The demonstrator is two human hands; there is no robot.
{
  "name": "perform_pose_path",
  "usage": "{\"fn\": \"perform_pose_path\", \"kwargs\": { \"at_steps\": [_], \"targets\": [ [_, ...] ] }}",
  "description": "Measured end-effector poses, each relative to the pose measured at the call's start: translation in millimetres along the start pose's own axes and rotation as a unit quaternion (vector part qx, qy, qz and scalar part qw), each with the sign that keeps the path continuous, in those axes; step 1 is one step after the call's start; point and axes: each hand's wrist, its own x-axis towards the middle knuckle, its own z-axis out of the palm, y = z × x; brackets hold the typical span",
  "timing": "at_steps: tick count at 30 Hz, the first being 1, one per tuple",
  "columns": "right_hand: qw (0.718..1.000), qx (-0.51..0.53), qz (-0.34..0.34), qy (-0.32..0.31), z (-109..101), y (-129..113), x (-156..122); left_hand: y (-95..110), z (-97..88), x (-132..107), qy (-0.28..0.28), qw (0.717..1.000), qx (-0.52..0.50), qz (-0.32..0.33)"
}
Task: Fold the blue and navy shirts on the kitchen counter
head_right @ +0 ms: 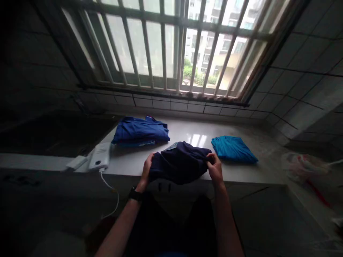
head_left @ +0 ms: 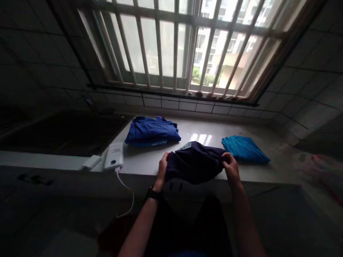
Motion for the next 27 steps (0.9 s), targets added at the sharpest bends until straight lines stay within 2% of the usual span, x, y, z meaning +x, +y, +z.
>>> {"fn": "perform_pose_path", "kwargs": {
  "at_steps": [2, 3, 5, 9, 12, 16, 18, 20, 21, 22, 23, 24, 25, 26, 27],
  "targets": [
    [0.995, -0.054, -0.008, 0.078, 1.9, 0.8, -3.3, -5.4, 0.1, 6.3, 0.029, 0.999, -0.007, -0.032],
    [0.993, -0.072, -0.018, 0.097, 2.8, -0.1, -5.4, -7.6, 0.1, 8.5, 0.032, 0.999, -0.014, -0.039],
    [0.990, -0.089, -0.055, 0.091, 5.0, -5.3, -11.2, -9.9, -0.5, 10.2, 0.018, 0.998, -0.040, -0.036],
    [0.986, -0.090, -0.138, -0.024, 15.5, -21.1, -25.5, -7.6, -3.3, 7.6, -0.103, 0.993, -0.054, 0.033],
    [0.976, -0.159, -0.133, -0.067, 28.3, -24.9, -33.4, -5.5, -4.4, 7.6, -0.157, 0.985, -0.005, 0.073],
    [0.971, -0.198, -0.073, -0.115, 34.1, -25.7, -34.6, -7.9, -4.0, 9.9, -0.151, 0.984, -0.011, 0.091],
    [0.968, -0.143, -0.059, -0.199, 26.9, -31.1, -29.9, -10.1, -3.8, 10.0, -0.126, 0.987, -0.016, 0.094],
    [0.951, -0.052, -0.049, -0.302, 14.8, -39.0, -21.9, -12.6, -3.8, 9.5, -0.080, 0.992, -0.011, 0.093],
    [0.944, -0.005, -0.043, -0.327, 8.3, -42.6, -16.9, -13.9, -3.8, 9.1, -0.053, 0.994, -0.007, 0.093],
    [0.947, 0.034, -0.038, -0.316, 2.2, -45.2, -11.6, -15.3, -3.7, 8.8, -0.026, 0.995, -0.003, 0.093],
    [0.964, 0.064, -0.037, -0.256, -2.9, -46.3, -6.1, -16.8, -3.6, 8.7, -0.002, 0.996, 0.001, 0.094],
    [0.985, 0.081, -0.040, -0.147, -6.8, -45.8, -0.8, -18.3, -3.3, 8.7, 0.019, 0.995, 0.004, 0.094],
    [0.996, 0.080, -0.044, -0.006, -9.4, -43.6, 4.3, -19.8, -3.0, 8.9, 0.037, 0.995, 0.009, 0.092],
    [0.988, 0.064, -0.048, 0.134, -10.9, -39.9, 8.9, -21.0, -2.5, 9.3, 0.050, 0.995, 0.013, 0.087],
    [0.968, 0.042, -0.051, 0.243, -11.3, -34.9, 12.9, -21.9, -2.0, 9.8, 0.059, 0.995, 0.017, 0.079]
  ]
}}
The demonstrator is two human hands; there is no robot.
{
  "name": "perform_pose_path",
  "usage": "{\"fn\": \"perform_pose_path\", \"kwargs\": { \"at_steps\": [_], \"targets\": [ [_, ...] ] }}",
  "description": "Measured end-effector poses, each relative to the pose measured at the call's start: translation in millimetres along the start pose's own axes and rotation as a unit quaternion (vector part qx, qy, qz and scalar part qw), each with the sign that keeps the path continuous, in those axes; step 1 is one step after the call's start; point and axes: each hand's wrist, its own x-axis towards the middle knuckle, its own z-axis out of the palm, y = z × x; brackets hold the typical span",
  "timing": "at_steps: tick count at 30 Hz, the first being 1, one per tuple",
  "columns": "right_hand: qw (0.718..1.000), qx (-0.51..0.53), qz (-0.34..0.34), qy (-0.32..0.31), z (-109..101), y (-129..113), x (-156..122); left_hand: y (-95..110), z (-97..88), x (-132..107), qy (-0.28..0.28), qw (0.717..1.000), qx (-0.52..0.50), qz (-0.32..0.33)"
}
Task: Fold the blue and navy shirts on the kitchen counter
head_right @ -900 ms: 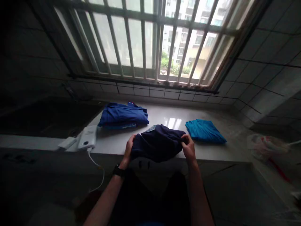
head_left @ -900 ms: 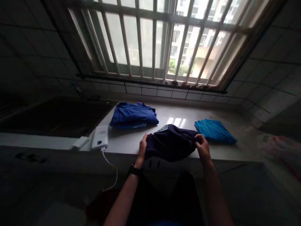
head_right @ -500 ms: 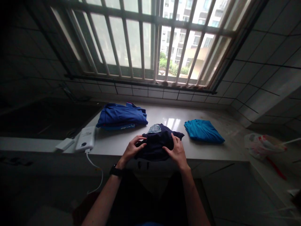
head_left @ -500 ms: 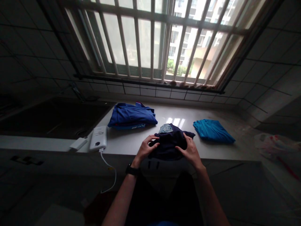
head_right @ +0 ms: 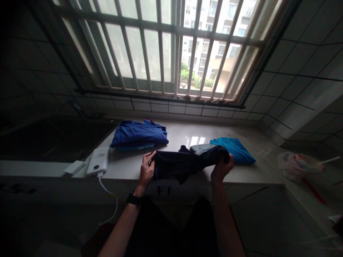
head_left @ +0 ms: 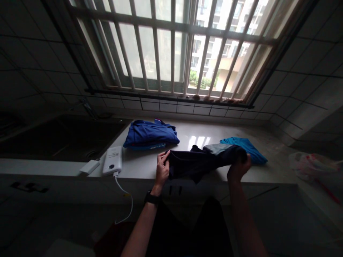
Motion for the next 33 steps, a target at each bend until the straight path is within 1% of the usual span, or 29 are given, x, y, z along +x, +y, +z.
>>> {"fn": "perform_pose_path", "kwargs": {
  "at_steps": [1, 2, 3, 4, 5, 6, 7, 10, 11, 13, 15, 16, 17, 18, 20, 21, 22, 23, 24, 25, 26, 27, 28, 30, 31, 33],
  "targets": [
    [0.998, -0.028, -0.010, 0.061, 1.2, 6.2, 2.2, -0.3, 0.7, 0.3, 0.004, 1.000, 0.004, -0.010],
    [0.996, -0.056, -0.013, 0.070, 2.3, 12.8, 3.3, 0.0, 1.3, 0.6, 0.002, 1.000, 0.004, -0.020],
    [0.996, -0.081, -0.012, 0.038, 3.1, 19.3, 3.3, 1.0, 1.7, 0.8, -0.007, 1.000, 0.000, -0.028],
    [0.995, -0.104, -0.008, -0.009, 3.4, 25.4, 2.3, 2.6, 1.8, 0.8, -0.023, 0.999, -0.009, -0.035],
    [0.991, -0.124, -0.003, -0.052, 3.1, 30.7, 0.4, 4.6, 1.6, 0.6, -0.042, 0.998, -0.021, -0.042],
    [0.986, -0.143, 0.000, -0.081, 2.0, 35.1, -2.0, 6.8, 1.1, 0.2, -0.065, 0.996, -0.035, -0.050],
    [0.984, -0.154, 0.002, -0.091, 0.4, 38.3, -4.7, 8.9, 0.4, -0.4, -0.090, 0.993, -0.049, -0.062],
    [0.987, -0.149, -0.003, -0.058, -4.8, 41.1, -9.7, 12.6, -1.9, -1.8, -0.161, 0.978, -0.080, -0.106],
    [0.988, -0.147, -0.012, -0.050, -5.3, 40.4, -9.5, 12.9, -2.2, -1.7, -0.169, 0.976, -0.078, -0.112],
    [0.984, -0.161, -0.042, -0.066, -2.8, 38.2, -6.2, 12.7, -1.9, -0.5, -0.149, 0.983, -0.046, -0.092],
    [0.969, -0.199, -0.065, -0.127, 4.2, 36.1, -1.0, 13.0, -1.0, 1.6, -0.111, 0.993, 0.002, -0.045],
    [0.959, -0.222, -0.064, -0.167, 8.5, 34.9, 1.5, 13.6, -0.7, 2.6, -0.107, 0.994, 0.020, -0.024],
    [0.946, -0.242, -0.054, -0.208, 12.8, 33.5, 3.7, 14.5, -0.7, 3.4, -0.120, 0.992, 0.028, -0.010],
    [0.934, -0.259, -0.040, -0.245, 16.5, 31.4, 5.4, 15.5, -1.1, 3.9, -0.149, 0.988, 0.026, -0.007],
    [0.913, -0.262, -0.010, -0.312, 20.2, 24.6, 7.3, 17.0, -2.9, 3.8, -0.236, 0.971, -0.002, -0.037],
    [0.907, -0.241, 0.003, -0.346, 20.0, 19.7, 7.5, 17.3, -4.0, 3.4, -0.274, 0.960, -0.020, -0.063],
    [0.901, -0.205, 0.013, -0.383, 18.5, 14.1, 7.3, 17.2, -5.1, 2.8, -0.293, 0.951, -0.038, -0.090],
    [0.891, -0.157, 0.024, -0.426, 16.2, 8.1, 6.7, 16.9, -5.8, 2.2, -0.293, 0.948, -0.052, -0.112],
    [0.877, -0.104, 0.037, -0.467, 13.4, 2.4, 5.7, 16.5, -6.2, 1.8, -0.276, 0.952, -0.057, -0.120],
    [0.863, -0.055, 0.049, -0.499, 11.0, -2.6, 4.2, 16.3, -6.0, 1.6, -0.250, 0.960, -0.053, -0.112],
    [0.854, -0.019, 0.060, -0.516, 9.2, -6.4, 2.3, 16.4, -5.3, 1.6, -0.226, 0.969, -0.041, -0.089],
    [0.855, 0.005, 0.071, -0.514, 8.4, -8.5, 0.0, 16.8, -4.1, 1.8, -0.211, 0.976, -0.023, -0.056],
    [0.866, 0.019, 0.084, -0.493, 8.8, -9.0, -2.5, 17.5, -2.7, 1.9, -0.209, 0.978, -0.002, -0.022],
    [0.898, 0.051, 0.118, -0.420, 12.3, -5.9, -7.8, 19.8, 0.6, 1.9, -0.231, 0.971, 0.045, 0.029],
    [0.910, 0.072, 0.140, -0.384, 14.6, -3.1, -10.1, 21.2, 2.0, 1.5, -0.249, 0.965, 0.066, 0.041],
    [0.921, 0.114, 0.180, -0.327, 19.0, 1.7, -12.8, 23.7, 3.7, 0.2, -0.277, 0.955, 0.094, 0.047]
  ]
}}
